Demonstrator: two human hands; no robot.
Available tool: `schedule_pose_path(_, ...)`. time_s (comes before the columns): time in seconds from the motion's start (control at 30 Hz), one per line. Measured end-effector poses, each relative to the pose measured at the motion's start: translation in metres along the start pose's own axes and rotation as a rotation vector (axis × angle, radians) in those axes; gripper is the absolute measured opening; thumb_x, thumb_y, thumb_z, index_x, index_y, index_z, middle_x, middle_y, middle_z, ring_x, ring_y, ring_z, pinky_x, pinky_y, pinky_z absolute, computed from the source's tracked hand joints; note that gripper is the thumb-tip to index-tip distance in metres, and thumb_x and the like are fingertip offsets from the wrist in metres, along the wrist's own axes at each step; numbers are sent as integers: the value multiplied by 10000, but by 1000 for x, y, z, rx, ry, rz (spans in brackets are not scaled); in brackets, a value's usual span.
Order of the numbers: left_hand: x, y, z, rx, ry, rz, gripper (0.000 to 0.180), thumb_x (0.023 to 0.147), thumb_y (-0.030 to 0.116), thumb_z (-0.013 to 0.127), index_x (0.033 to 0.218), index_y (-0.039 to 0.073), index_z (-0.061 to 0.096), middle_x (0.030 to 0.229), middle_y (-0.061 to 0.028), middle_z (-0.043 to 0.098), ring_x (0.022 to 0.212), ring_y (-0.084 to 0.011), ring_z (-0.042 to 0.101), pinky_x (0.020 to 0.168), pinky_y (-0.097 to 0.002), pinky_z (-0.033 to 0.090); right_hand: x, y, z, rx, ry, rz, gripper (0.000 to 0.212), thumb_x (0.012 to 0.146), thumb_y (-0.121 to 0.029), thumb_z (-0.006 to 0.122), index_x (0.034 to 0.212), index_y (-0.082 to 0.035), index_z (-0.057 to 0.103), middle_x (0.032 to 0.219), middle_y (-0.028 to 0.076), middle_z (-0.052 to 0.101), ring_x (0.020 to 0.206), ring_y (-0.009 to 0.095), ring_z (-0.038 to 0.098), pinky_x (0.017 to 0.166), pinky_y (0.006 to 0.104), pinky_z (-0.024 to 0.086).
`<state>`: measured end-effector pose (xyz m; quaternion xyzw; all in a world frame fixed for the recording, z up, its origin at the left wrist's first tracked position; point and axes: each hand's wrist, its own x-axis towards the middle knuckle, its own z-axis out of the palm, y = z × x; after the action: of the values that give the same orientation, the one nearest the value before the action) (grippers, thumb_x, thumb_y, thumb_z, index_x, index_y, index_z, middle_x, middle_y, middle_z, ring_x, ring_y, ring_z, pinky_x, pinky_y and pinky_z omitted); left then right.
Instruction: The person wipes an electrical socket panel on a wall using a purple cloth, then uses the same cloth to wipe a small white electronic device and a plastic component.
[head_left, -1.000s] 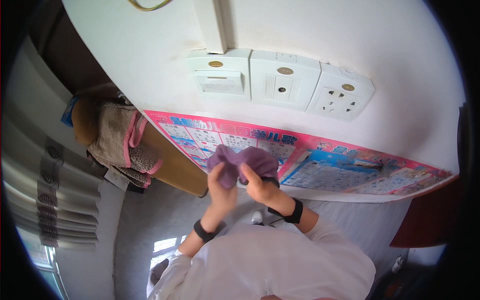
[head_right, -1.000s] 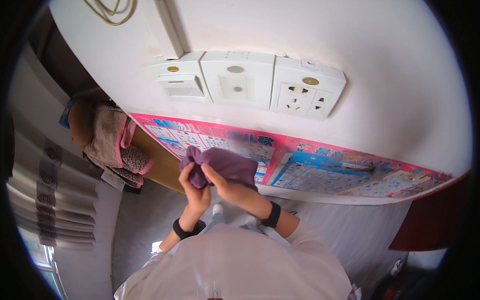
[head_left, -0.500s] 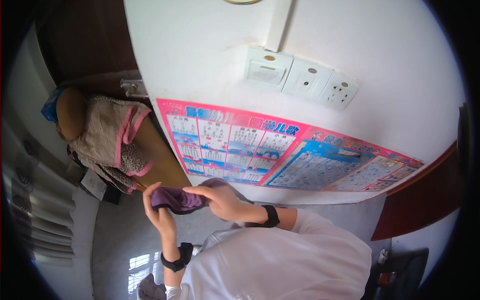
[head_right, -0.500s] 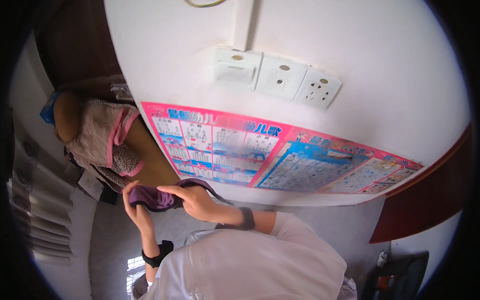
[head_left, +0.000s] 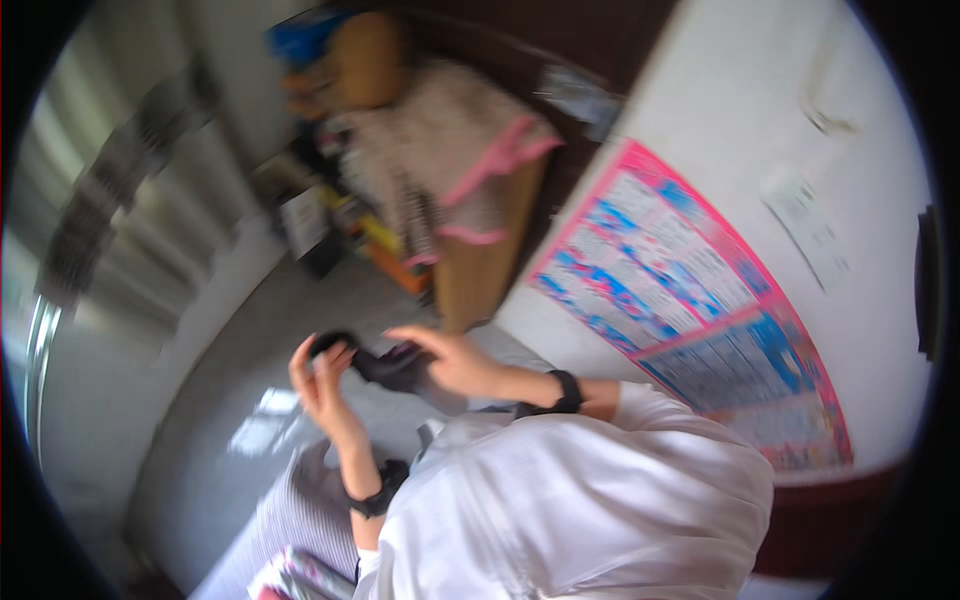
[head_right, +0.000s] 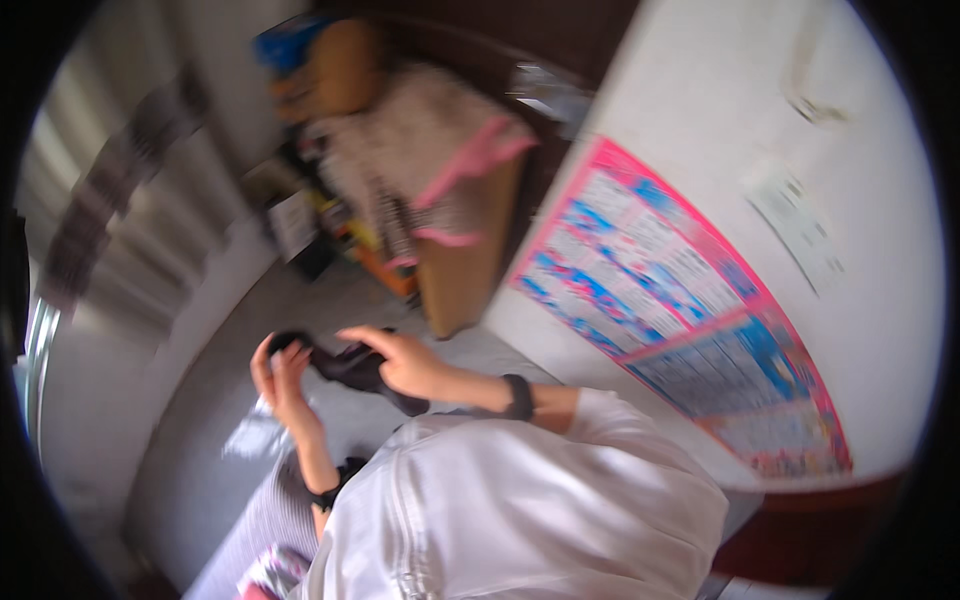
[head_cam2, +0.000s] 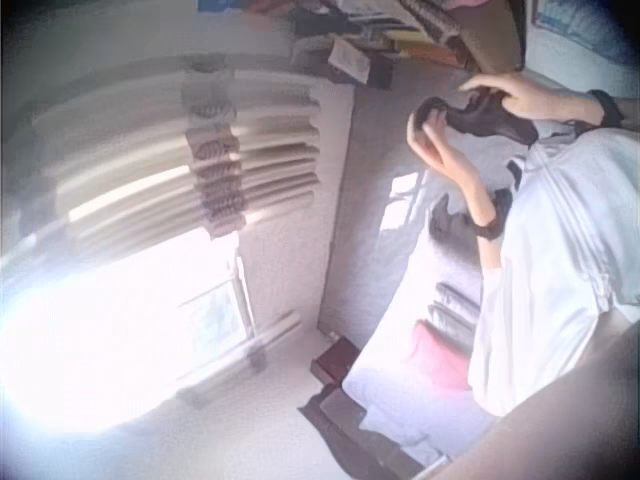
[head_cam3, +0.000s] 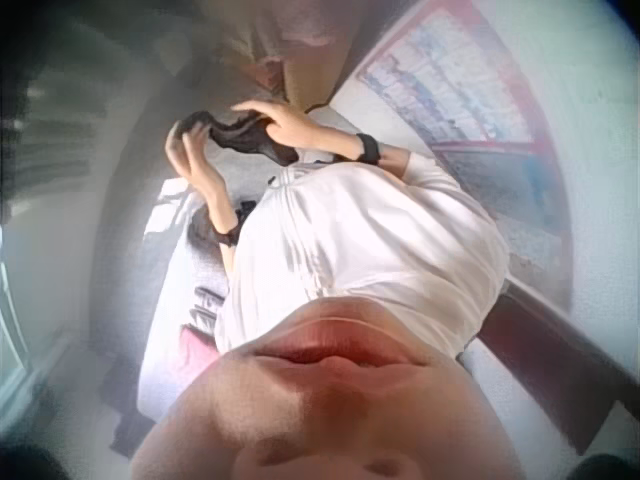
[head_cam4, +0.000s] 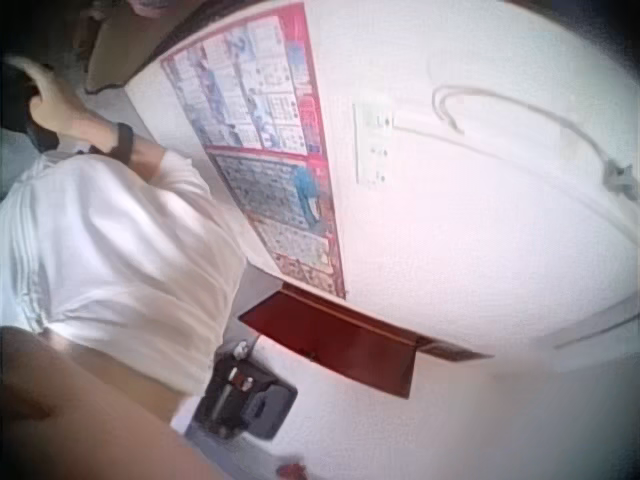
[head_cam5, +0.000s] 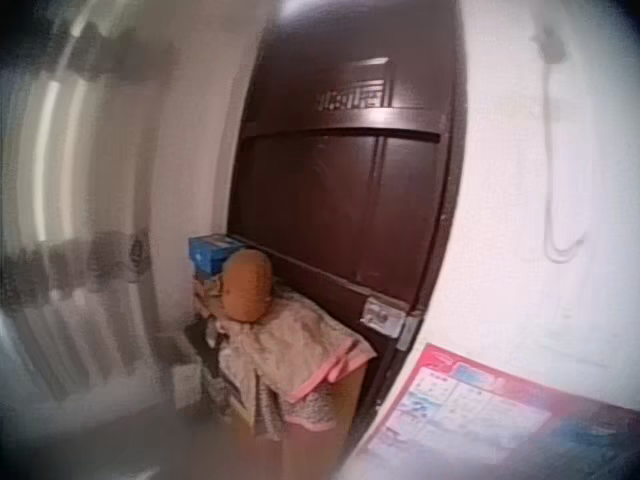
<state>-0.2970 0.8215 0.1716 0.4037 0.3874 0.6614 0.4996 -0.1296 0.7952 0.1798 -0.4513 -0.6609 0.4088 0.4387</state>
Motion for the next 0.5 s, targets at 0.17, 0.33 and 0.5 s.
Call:
schedule_pose_path(0.17,-2,10,-34,308,17,271,537,799,79,523,1277,32,284,1255,-147,412,1192,-245,353,972,-336,255,51,-12,27,293,-362,176,696,636,152,313,1296,-68,294,1262,100,403,995,186,529,851,249,391)
schedule_pose_path(0.33,8,17,-78,398,-182,54,538,750,134,595,1230,18,381,1222,-120,437,1155,-231,394,967,-324,287,106,4,64,399,-570,155,735,654,151,351,1335,-78,195,1307,106,341,1045,181,509,879,253,387)
schedule_pose_path(0.5,44,-6,-98,533,70,12,391,742,151,626,1075,4,484,926,-134,578,846,-185,560,733,-277,431,170,-2,85,581,-602,120,786,660,163,322,1355,-99,65,1059,179,538,1015,207,520,919,308,370)
